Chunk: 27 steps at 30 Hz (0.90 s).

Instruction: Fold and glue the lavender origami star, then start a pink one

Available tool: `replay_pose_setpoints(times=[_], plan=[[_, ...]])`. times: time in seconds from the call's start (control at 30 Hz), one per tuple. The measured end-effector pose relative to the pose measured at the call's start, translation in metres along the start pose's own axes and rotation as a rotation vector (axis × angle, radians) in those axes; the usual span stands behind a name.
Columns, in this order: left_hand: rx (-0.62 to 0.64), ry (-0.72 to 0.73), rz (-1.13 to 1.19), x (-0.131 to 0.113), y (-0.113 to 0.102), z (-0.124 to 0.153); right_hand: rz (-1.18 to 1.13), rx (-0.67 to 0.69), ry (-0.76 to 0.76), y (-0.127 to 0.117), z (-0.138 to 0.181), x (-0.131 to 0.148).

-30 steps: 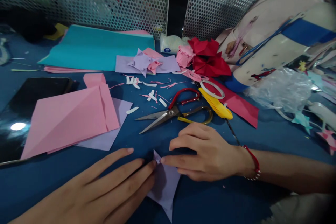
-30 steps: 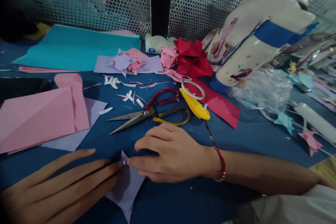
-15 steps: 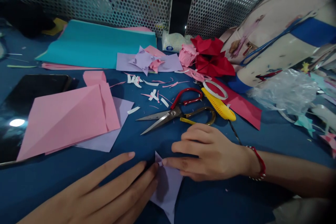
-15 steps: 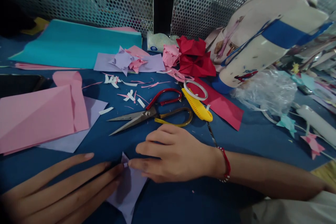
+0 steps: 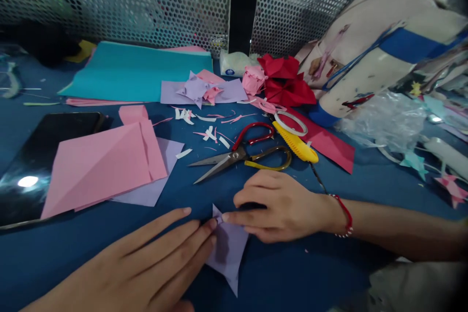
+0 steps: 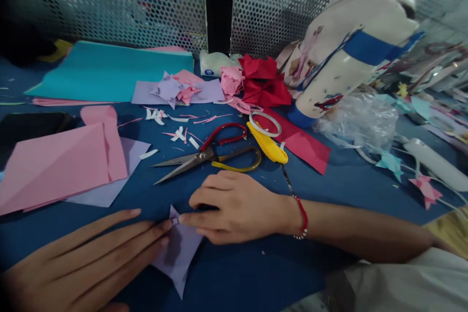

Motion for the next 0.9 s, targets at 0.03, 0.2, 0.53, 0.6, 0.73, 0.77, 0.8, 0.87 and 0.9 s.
replay_pose_setpoints(times=[0.03, 0.2, 0.53, 0.6, 0.73, 0.77, 0.8, 0.87, 0.9], plan=[[-0.024, 0.0, 0.017, 0.001, -0.003, -0.004, -0.041, -0.024, 0.016, -0.001, 0.0, -0.003], [-0.128, -0.037, 0.008, 0.011, -0.014, -0.017, -0.154, -0.124, 0.087, -0.005, 0.001, -0.013], [-0.144, -0.016, 0.074, -0.006, -0.013, -0.02, -0.158, -0.012, 0.022, 0.011, 0.001, 0.0], [-0.162, -0.02, 0.089, -0.011, -0.014, -0.021, -0.165, 0.009, 0.034, 0.013, 0.001, -0.001], [-0.185, 0.019, 0.104, -0.024, -0.015, -0.022, -0.143, 0.076, 0.058, 0.015, 0.001, -0.005], [-0.19, 0.025, 0.124, -0.028, -0.014, -0.021, -0.14, 0.088, 0.067, 0.014, 0.0, -0.006], [-0.198, 0.024, 0.147, -0.03, -0.013, -0.02, -0.141, 0.099, 0.078, 0.013, 0.0, -0.007], [-0.204, 0.019, 0.172, -0.034, -0.01, -0.016, -0.157, 0.109, 0.104, 0.012, 0.001, -0.009], [-0.196, 0.023, 0.166, -0.037, -0.007, -0.014, -0.171, 0.107, 0.118, 0.011, 0.001, -0.01]])
Point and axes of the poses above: each hand's wrist, its own z-axis away from the middle knuckle, its own y-axis out of the palm, x = y × z, the point moved 8 cm from there along -z, towards the middle knuckle, and after that the axes turned 4 degrees about -y, right-handed, at the moved point
